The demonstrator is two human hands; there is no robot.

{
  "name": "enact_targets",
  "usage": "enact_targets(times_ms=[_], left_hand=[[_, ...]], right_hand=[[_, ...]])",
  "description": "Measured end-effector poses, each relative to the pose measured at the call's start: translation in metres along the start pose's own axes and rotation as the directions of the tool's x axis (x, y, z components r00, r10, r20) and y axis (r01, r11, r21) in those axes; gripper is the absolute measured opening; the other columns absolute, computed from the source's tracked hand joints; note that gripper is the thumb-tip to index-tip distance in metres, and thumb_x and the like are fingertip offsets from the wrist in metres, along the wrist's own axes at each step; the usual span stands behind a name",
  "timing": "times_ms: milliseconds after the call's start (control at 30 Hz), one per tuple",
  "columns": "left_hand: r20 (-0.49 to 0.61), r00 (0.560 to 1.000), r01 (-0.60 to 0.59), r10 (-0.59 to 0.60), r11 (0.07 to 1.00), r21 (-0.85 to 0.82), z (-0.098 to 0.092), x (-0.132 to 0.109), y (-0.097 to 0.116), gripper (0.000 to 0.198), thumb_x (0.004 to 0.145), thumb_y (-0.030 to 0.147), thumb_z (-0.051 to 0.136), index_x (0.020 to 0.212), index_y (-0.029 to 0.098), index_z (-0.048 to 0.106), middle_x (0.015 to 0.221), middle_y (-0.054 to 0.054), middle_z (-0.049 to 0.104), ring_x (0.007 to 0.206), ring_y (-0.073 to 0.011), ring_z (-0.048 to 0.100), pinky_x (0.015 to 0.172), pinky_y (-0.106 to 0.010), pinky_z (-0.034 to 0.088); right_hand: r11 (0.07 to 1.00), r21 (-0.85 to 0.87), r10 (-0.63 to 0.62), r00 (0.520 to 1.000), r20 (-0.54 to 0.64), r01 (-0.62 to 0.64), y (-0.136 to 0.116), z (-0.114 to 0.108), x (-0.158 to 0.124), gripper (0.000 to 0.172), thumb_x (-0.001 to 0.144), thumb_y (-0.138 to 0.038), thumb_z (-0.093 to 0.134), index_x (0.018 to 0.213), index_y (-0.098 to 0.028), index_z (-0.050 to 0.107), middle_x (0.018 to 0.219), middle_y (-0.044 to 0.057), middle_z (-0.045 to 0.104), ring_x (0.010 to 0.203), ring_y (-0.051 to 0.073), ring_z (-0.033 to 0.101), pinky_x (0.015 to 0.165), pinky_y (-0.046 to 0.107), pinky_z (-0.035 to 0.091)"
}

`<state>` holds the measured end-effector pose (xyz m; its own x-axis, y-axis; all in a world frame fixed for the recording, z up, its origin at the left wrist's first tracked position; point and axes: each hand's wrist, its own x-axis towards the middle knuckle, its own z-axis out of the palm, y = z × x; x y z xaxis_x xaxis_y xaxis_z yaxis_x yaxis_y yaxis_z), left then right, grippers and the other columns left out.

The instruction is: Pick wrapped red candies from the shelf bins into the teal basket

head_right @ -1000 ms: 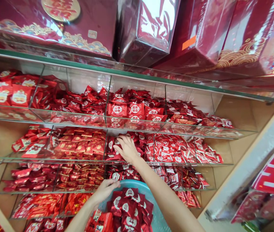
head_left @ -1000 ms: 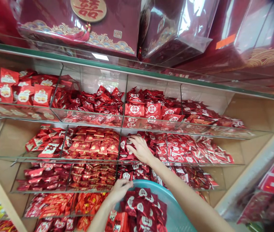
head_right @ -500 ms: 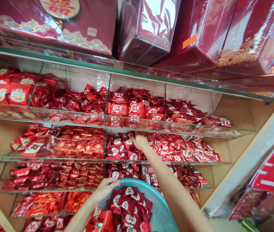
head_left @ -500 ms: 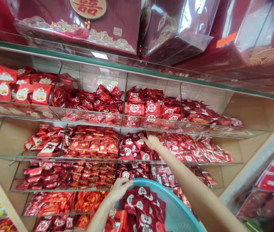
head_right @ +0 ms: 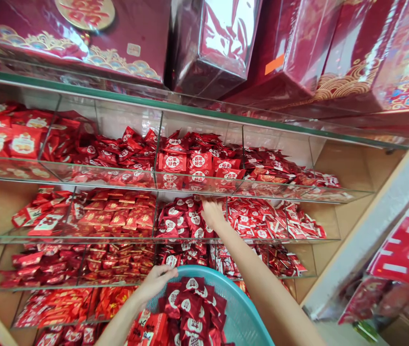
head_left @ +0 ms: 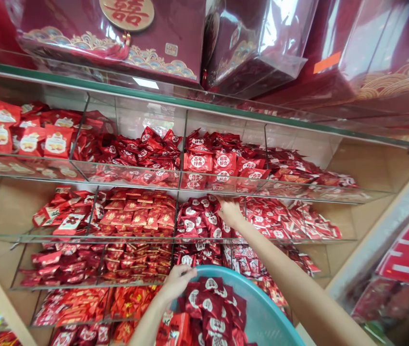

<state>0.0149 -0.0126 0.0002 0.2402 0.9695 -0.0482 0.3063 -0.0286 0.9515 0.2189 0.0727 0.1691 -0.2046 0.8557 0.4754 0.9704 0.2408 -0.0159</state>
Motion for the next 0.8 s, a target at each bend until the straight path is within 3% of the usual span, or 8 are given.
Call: enact_targets(times_ms=[200,400,533,667,733,800], left_hand=[[0.015,1.000,-0.005,0.005,1.000,0.006,-0.001,-0.003,0.005,0.047,0.070,0.056,0.051,0.077,0.013,0.069,0.078,-0.005,0.066,0.079,-0.0205,0.055,0.075,-0.030,0.038],[0.013,1.000,-0.003,0.003,1.000,0.022,-0.001,-0.003,0.007,0.045,0.071,0.053,0.051,0.078,0.012,0.069,0.080,-0.006,0.066,0.080,-0.0208,0.056,0.077,-0.031,0.038],[0.027,0.999,-0.020,0.018,0.999,0.044,-0.002,-0.002,0.005,0.042,0.072,0.051,0.050,0.078,0.013,0.069,0.080,-0.006,0.066,0.080,-0.0210,0.056,0.076,-0.031,0.039],[0.016,1.000,0.012,-0.012,1.000,0.007,-0.001,-0.005,0.011,0.040,0.071,0.050,0.052,0.078,0.014,0.068,0.083,-0.006,0.066,0.084,-0.0216,0.057,0.078,-0.031,0.039],[0.023,1.000,0.016,-0.016,1.000,-0.022,-0.001,-0.007,0.015,0.041,0.070,0.050,0.053,0.078,0.014,0.069,0.086,-0.007,0.067,0.087,-0.0221,0.057,0.081,-0.031,0.039],[0.032,0.999,0.006,-0.004,0.999,-0.044,-0.001,-0.009,0.019,0.042,0.070,0.051,0.054,0.077,0.013,0.069,0.086,-0.008,0.067,0.087,-0.0221,0.057,0.082,-0.031,0.039]], right_hand=[[0.999,0.031,-0.028,1.000,0.004,0.028,0.002,-0.001,-0.005,0.050,0.076,-0.012,0.049,0.125,-0.021,0.042,0.118,0.009,0.056,0.106,0.024,0.051,0.087,0.035,0.036],[0.997,0.063,-0.029,0.998,-0.055,0.033,0.004,-0.004,-0.011,0.034,0.081,-0.010,0.041,0.113,-0.018,0.052,0.108,0.008,0.060,0.101,0.020,0.053,0.087,0.031,0.037],[0.980,0.143,-0.110,0.972,-0.208,0.141,0.003,-0.014,-0.022,0.028,0.086,-0.015,0.037,0.107,-0.018,0.056,0.100,0.008,0.061,0.095,0.020,0.053,0.085,0.033,0.040],[0.896,0.320,-0.145,0.884,-0.445,0.309,-0.013,-0.030,-0.064,0.026,0.088,-0.020,0.038,0.106,-0.021,0.056,0.098,0.007,0.059,0.094,0.020,0.052,0.084,0.037,0.041],[0.828,0.475,-0.028,0.868,-0.496,0.298,-0.027,-0.032,-0.097,0.024,0.086,-0.022,0.043,0.105,-0.022,0.057,0.098,0.007,0.060,0.094,0.020,0.052,0.084,0.037,0.041],[0.732,0.654,0.144,0.895,-0.423,0.191,-0.041,-0.025,-0.130,0.019,0.084,-0.025,0.048,0.099,-0.023,0.060,0.095,0.005,0.061,0.090,0.019,0.054,0.082,0.036,0.042]])
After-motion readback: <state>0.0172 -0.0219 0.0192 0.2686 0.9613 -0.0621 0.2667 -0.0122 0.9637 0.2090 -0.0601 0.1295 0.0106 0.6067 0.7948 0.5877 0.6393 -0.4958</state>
